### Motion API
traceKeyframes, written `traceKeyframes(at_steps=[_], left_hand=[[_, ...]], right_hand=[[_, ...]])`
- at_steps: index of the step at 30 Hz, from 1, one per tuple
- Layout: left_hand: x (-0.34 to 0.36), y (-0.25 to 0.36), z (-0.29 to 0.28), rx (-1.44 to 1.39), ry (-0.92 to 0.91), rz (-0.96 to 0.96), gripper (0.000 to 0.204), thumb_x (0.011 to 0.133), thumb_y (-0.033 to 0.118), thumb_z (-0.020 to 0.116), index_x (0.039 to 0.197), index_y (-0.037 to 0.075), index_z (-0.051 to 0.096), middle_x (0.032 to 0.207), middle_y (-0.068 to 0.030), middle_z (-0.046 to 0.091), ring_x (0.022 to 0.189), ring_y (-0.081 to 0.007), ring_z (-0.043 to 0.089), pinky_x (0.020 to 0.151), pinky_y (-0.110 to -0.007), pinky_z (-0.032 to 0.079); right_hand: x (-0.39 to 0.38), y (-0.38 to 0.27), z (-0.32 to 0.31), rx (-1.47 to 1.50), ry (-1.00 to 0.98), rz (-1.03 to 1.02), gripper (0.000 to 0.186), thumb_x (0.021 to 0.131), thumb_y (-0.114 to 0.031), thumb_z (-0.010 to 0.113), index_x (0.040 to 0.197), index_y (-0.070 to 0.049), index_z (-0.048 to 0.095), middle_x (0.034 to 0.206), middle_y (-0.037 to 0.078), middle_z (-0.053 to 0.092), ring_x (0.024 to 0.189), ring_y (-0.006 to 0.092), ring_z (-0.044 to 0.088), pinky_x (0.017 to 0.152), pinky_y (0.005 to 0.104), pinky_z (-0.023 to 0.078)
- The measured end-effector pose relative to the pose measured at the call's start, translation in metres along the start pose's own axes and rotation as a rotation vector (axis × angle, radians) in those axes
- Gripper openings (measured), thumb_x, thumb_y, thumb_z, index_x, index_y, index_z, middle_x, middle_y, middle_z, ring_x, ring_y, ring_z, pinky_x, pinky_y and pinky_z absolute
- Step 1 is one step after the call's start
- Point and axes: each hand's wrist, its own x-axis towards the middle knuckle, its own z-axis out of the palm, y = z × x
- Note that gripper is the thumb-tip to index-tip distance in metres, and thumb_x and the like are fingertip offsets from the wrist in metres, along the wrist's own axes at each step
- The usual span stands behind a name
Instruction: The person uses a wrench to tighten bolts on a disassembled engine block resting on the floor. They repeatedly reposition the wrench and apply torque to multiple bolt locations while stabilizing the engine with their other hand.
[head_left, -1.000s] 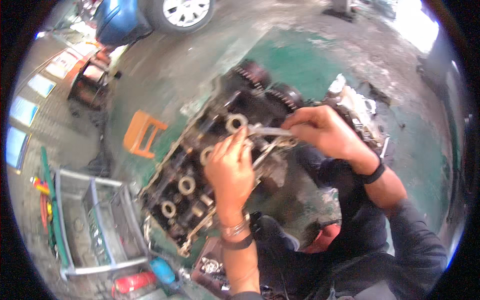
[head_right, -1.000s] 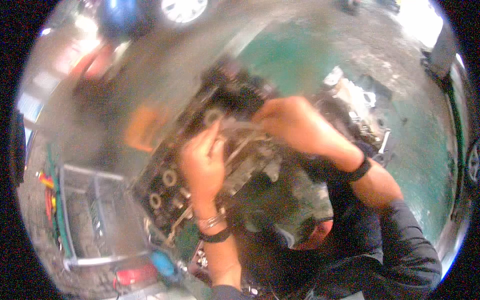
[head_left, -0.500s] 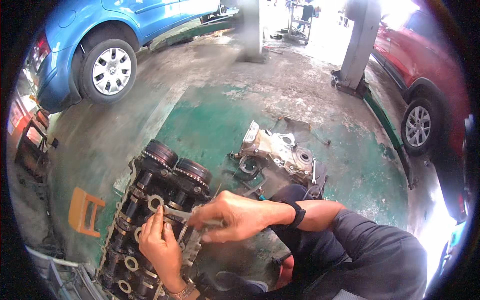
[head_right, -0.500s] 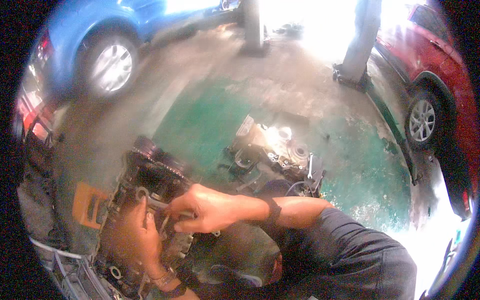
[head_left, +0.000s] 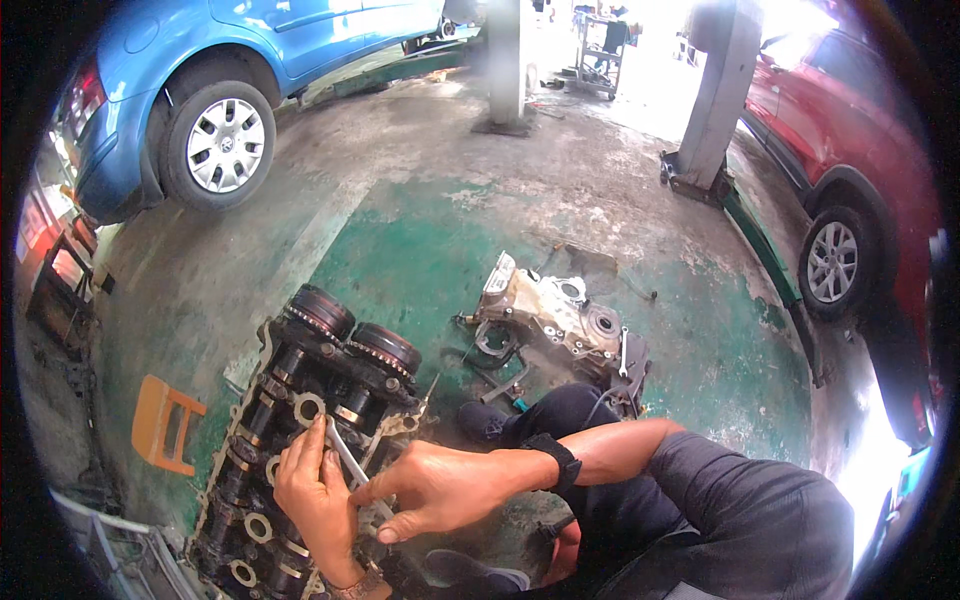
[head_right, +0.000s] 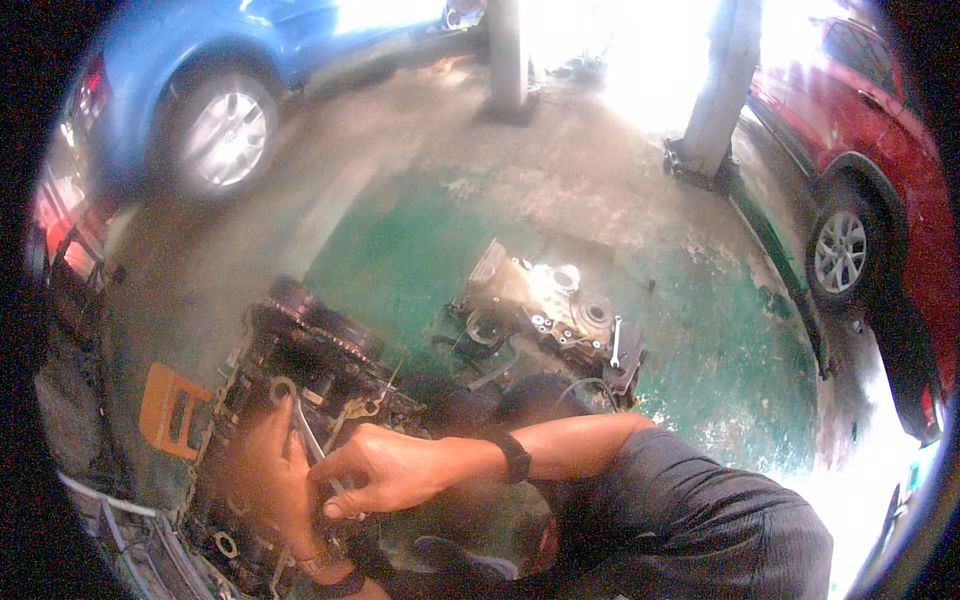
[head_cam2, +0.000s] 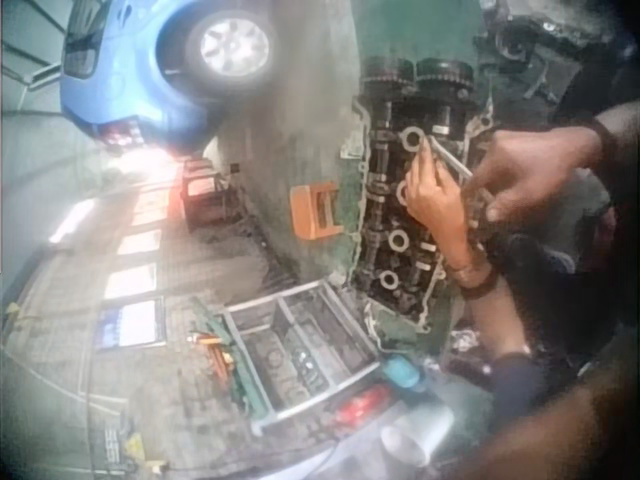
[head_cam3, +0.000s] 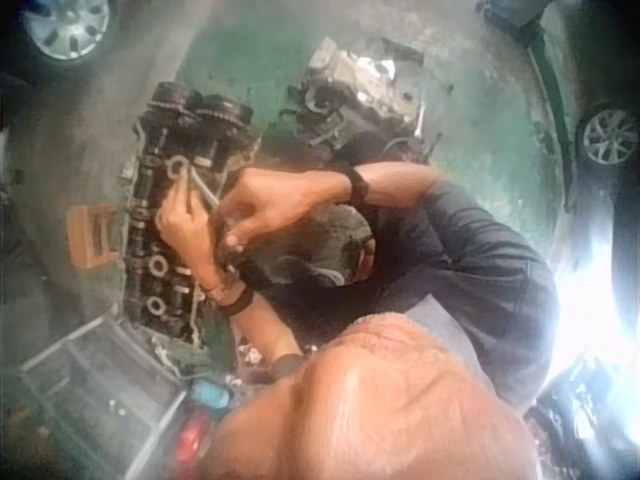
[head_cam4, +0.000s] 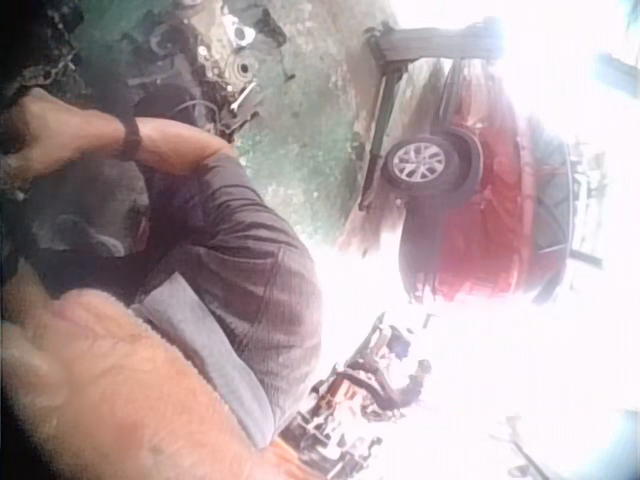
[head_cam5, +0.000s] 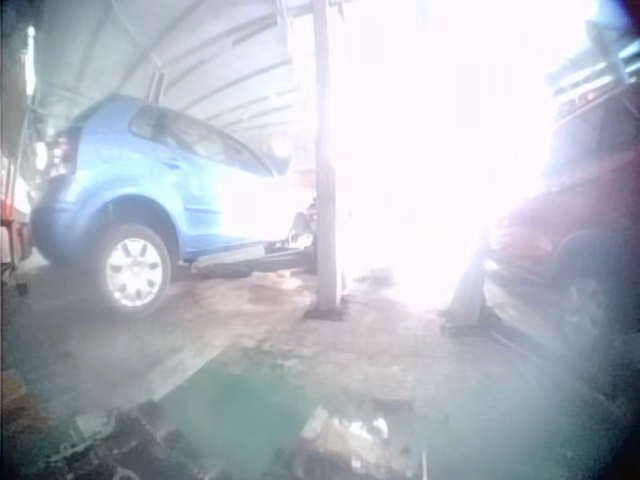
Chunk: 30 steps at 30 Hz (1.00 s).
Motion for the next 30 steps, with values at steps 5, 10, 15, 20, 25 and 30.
traceKeyframes(at_steps=[5, 10, 15, 20, 25, 30], left_hand=[[0.002, -0.012, 0.01, -0.062, 0.011, 0.007, 0.04, 0.082, 0.003, 0.063, 0.122, 0.002, 0.067, 0.111, -0.017, 0.069, 0.101, -0.0354, 0.064, 0.09, -0.042, 0.049], [-0.007, -0.024, 0.017, -0.092, 0.127, 0.011, 0.043, 0.086, 0.011, 0.066, 0.129, 0.005, 0.063, 0.099, -0.0175, 0.07, 0.09, -0.0366, 0.065, 0.08, -0.045, 0.05], [-0.006, -0.019, 0.019, -0.13, 0.171, -0.013, 0.046, 0.084, 0.006, 0.068, 0.129, 0.005, 0.062, 0.094, -0.0161, 0.069, 0.084, -0.0346, 0.065, 0.075, -0.043, 0.051], [-0.006, -0.019, 0.017, -0.108, 0.166, 0.014, 0.044, 0.084, 0.005, 0.067, 0.127, 0.007, 0.064, 0.096, -0.0155, 0.069, 0.084, -0.0342, 0.064, 0.075, -0.043, 0.051], [-0.005, -0.019, 0.018, -0.089, 0.174, 0.046, 0.043, 0.083, 0.004, 0.067, 0.126, 0.007, 0.065, 0.096, -0.0146, 0.069, 0.087, -0.0334, 0.064, 0.076, -0.043, 0.051], [-0.004, -0.016, 0.018, -0.099, 0.179, 0.048, 0.039, 0.084, 0.004, 0.066, 0.123, 0.007, 0.067, 0.099, -0.0142, 0.07, 0.088, -0.0328, 0.064, 0.079, -0.042, 0.051]], right_hand=[[-0.005, 0.002, -0.002, -0.047, 0.092, -0.003, 0.028, 0.083, -0.02, 0.07, 0.106, -0.002, 0.07, 0.084, 0.019, 0.07, 0.072, 0.0301, 0.069, 0.067, 0.0399, 0.054], [-0.007, 0.007, -0.029, -0.027, 0.193, 0.051, 0.037, 0.09, -0.001, 0.06, 0.126, 0.002, 0.056, 0.092, 0.007, 0.073, 0.078, 0.0123, 0.066, 0.068, 0.027, 0.052], [-0.012, 0.009, -0.062, 0.009, 0.303, 0.342, 0.032, 0.096, -0.002, 0.052, 0.128, 0.002, 0.054, 0.094, 0.003, 0.071, 0.064, 0.0027, 0.054, 0.057, 0.0176, 0.044], [-0.015, 0.01, -0.071, 0.032, 0.271, 0.281, 0.026, 0.096, -0.006, 0.054, 0.12, 0.002, 0.061, 0.086, 0.002, 0.07, 0.058, 0.0005, 0.048, 0.051, 0.0163, 0.039], [-0.011, 0.01, -0.066, 0.121, 0.276, 0.321, 0.023, 0.096, -0.006, 0.055, 0.115, 0.002, 0.065, 0.081, 0.002, 0.07, 0.053, 0.0007, 0.047, 0.047, 0.0166, 0.037], [-0.004, 0.01, -0.067, 0.058, 0.251, 0.3, 0.022, 0.095, -0.005, 0.056, 0.112, 0.002, 0.066, 0.08, 0.002, 0.07, 0.052, 0.0011, 0.047, 0.046, 0.0171, 0.036]])
